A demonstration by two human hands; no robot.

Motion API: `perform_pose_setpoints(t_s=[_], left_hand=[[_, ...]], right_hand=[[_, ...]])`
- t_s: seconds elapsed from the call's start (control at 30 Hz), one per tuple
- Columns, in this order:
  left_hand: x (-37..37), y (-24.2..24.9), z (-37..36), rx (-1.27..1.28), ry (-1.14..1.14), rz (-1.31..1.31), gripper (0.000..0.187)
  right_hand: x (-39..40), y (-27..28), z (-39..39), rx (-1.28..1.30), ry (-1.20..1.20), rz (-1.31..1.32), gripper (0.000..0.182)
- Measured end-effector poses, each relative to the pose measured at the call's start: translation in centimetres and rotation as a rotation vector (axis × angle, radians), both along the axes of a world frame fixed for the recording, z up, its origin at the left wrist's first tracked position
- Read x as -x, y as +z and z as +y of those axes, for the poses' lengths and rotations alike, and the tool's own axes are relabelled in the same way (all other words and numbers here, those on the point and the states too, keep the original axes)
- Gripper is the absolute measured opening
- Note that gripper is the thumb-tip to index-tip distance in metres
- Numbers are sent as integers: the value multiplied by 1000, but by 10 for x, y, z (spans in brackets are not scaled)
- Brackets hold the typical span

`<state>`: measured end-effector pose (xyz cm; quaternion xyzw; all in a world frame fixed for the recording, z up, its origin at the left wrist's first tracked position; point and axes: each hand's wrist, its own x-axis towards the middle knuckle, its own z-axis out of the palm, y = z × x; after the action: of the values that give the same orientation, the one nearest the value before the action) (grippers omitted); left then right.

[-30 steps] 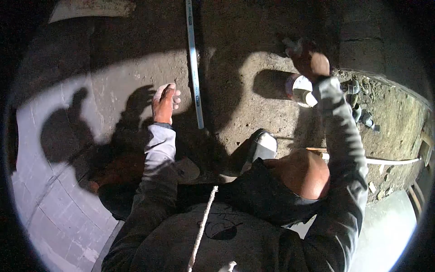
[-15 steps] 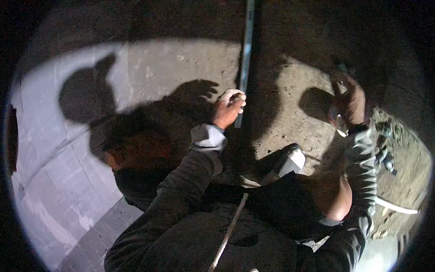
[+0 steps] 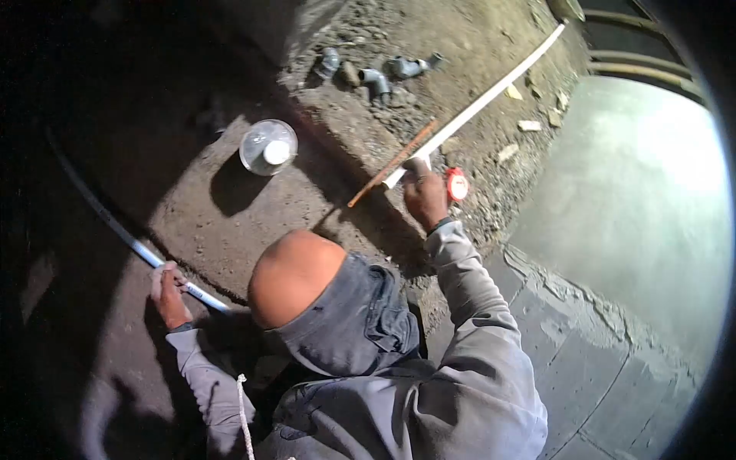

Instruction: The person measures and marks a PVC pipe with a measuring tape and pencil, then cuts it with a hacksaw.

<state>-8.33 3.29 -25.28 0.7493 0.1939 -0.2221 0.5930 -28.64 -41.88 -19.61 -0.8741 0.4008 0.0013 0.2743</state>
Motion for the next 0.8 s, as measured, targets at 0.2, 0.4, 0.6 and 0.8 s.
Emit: perform_pose_setpoints(t_s=[0.2,0.4,0.6,0.8], left_hand=[[-22,14,-26,24,-42,2,39],[0,23,-17,138,100,-9,32],[10,13,-21,217,96,-89,24],[-28,49,-13,240,-251,-7,33]], right_hand=[[77,-1,-86,291,9,390,58],[129,-69,-164,160,258,511,50],[142,-66,-188,-499,-276,119,37],[-27,101,-52,-661,127,128,69]])
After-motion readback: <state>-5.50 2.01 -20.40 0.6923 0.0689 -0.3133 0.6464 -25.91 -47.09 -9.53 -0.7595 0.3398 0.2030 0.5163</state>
